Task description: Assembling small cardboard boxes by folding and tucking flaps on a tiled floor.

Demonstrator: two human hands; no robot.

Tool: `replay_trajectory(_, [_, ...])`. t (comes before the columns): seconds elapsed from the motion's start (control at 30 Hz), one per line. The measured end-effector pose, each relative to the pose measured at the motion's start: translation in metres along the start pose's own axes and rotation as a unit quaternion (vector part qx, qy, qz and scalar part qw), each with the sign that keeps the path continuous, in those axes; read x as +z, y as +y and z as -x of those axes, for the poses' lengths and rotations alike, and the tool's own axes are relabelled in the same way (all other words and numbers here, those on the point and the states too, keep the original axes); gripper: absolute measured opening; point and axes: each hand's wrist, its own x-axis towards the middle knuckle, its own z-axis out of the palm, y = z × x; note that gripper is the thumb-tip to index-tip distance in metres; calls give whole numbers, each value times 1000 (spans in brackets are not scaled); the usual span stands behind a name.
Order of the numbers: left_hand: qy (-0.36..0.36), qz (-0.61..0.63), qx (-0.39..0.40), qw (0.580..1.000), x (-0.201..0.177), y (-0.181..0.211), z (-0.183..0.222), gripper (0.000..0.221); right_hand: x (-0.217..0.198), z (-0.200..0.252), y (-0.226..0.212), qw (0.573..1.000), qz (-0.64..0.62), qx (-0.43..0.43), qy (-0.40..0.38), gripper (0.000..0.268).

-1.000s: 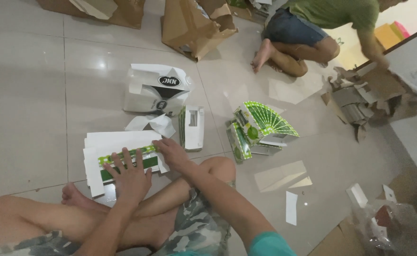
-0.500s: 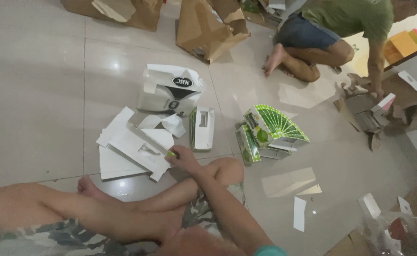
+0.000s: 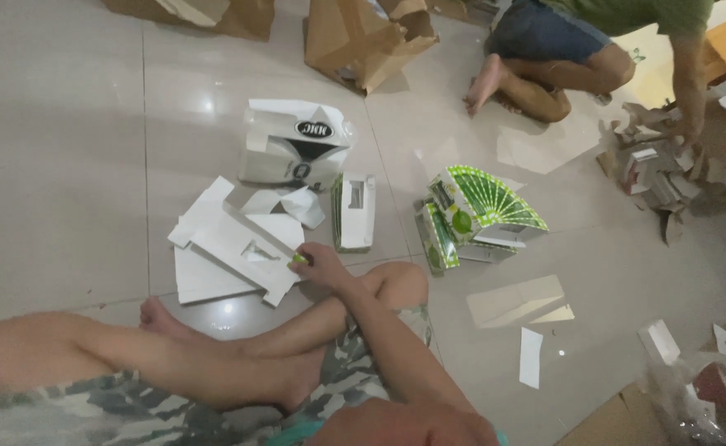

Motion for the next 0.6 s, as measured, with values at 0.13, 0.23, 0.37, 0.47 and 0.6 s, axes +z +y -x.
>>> replay_trajectory(0.13, [64,-20,27,997,-24,-31,14,18,-1,2,-4,999,3,-34,8,31])
replay_trajectory(0.23, [101,-42,66,992,-37,-46,25,18,-14,5,-22,982,-185,-10,-39,12])
replay_trajectory(0.37, [86,-82,143,983,-159,-120,37,18,-26,4,-34,934,-352,60,-15,10])
replay_trajectory(0.47, [381,-396,79,832,-257,-185,70,8,-39,-1,-52,846,-521,106,32,20])
replay_trajectory(0.6, [380,-200,-138,892,-301,-247,76,35,-65,-6,-144,820,-568,33,65,30])
